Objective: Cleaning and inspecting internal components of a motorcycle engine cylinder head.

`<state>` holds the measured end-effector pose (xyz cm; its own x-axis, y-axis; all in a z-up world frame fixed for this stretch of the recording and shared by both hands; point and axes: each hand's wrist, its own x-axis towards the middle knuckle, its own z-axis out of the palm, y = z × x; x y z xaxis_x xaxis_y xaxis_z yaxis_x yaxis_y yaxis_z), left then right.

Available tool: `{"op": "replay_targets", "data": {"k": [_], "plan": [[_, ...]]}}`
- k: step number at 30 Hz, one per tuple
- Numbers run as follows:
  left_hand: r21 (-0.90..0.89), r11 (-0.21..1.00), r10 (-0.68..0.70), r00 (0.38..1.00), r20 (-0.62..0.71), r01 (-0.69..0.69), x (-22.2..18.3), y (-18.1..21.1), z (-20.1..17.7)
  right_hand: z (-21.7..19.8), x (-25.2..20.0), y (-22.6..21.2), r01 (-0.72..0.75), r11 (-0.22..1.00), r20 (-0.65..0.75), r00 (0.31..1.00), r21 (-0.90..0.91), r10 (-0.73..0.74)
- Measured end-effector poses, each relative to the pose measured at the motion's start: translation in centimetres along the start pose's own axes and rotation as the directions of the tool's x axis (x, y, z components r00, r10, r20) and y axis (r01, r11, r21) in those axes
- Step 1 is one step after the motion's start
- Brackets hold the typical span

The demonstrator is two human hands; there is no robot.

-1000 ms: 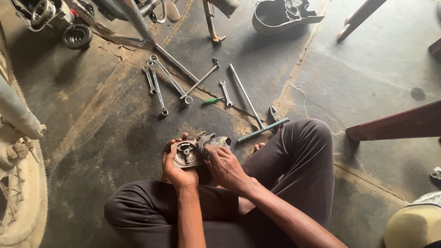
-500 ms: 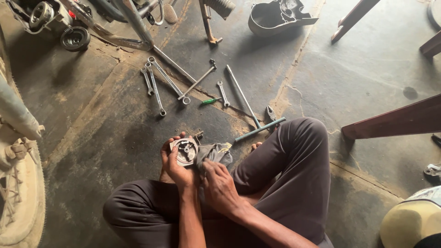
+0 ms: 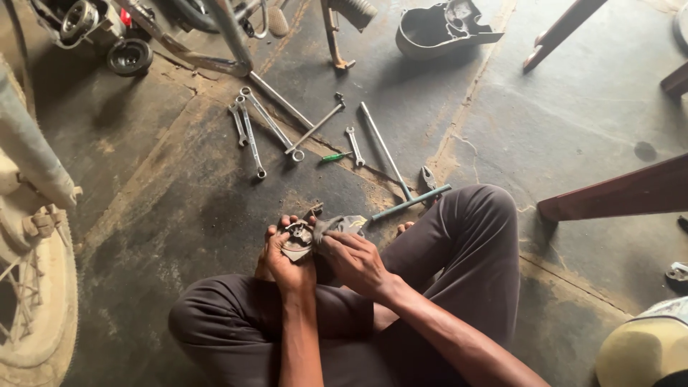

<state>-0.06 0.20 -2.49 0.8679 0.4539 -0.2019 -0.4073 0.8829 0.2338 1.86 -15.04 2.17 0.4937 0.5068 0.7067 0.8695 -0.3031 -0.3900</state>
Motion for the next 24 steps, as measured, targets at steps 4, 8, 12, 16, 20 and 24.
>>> {"op": "replay_targets", "data": {"k": [4,8,12,16,20,24], "plan": [[0.069,0.996,0.051,0.997,0.062,-0.056,-0.4,0.2,0.9,0.8,-0.6,-0.4,-0.022,0.998,-0.023,0.999,0.053,0.024],[0.100,0.993,0.048,0.997,0.068,-0.054,-0.8,0.0,1.9,1.0,-0.9,-0.6,-0.054,0.997,-0.069,0.996,0.062,0.058],[0.156,0.983,0.092,0.994,0.061,-0.100,-0.9,0.1,2.3,1.9,-1.4,-0.8,-0.124,0.987,-0.113,0.984,0.103,0.135],[0.187,0.975,0.115,0.992,0.058,-0.124,-1.0,-0.1,2.4,2.3,-1.8,-0.6,-0.135,0.985,-0.122,0.981,0.109,0.148],[0.184,0.974,0.124,0.989,0.077,-0.136,-0.8,0.0,2.5,2.4,-1.6,-0.7,-0.123,0.985,-0.117,0.984,0.122,0.137],[0.217,0.970,0.104,0.994,0.042,-0.111,-0.8,0.1,3.0,2.8,-1.4,-1.2,-0.141,0.979,-0.129,0.978,0.150,0.161]]}}
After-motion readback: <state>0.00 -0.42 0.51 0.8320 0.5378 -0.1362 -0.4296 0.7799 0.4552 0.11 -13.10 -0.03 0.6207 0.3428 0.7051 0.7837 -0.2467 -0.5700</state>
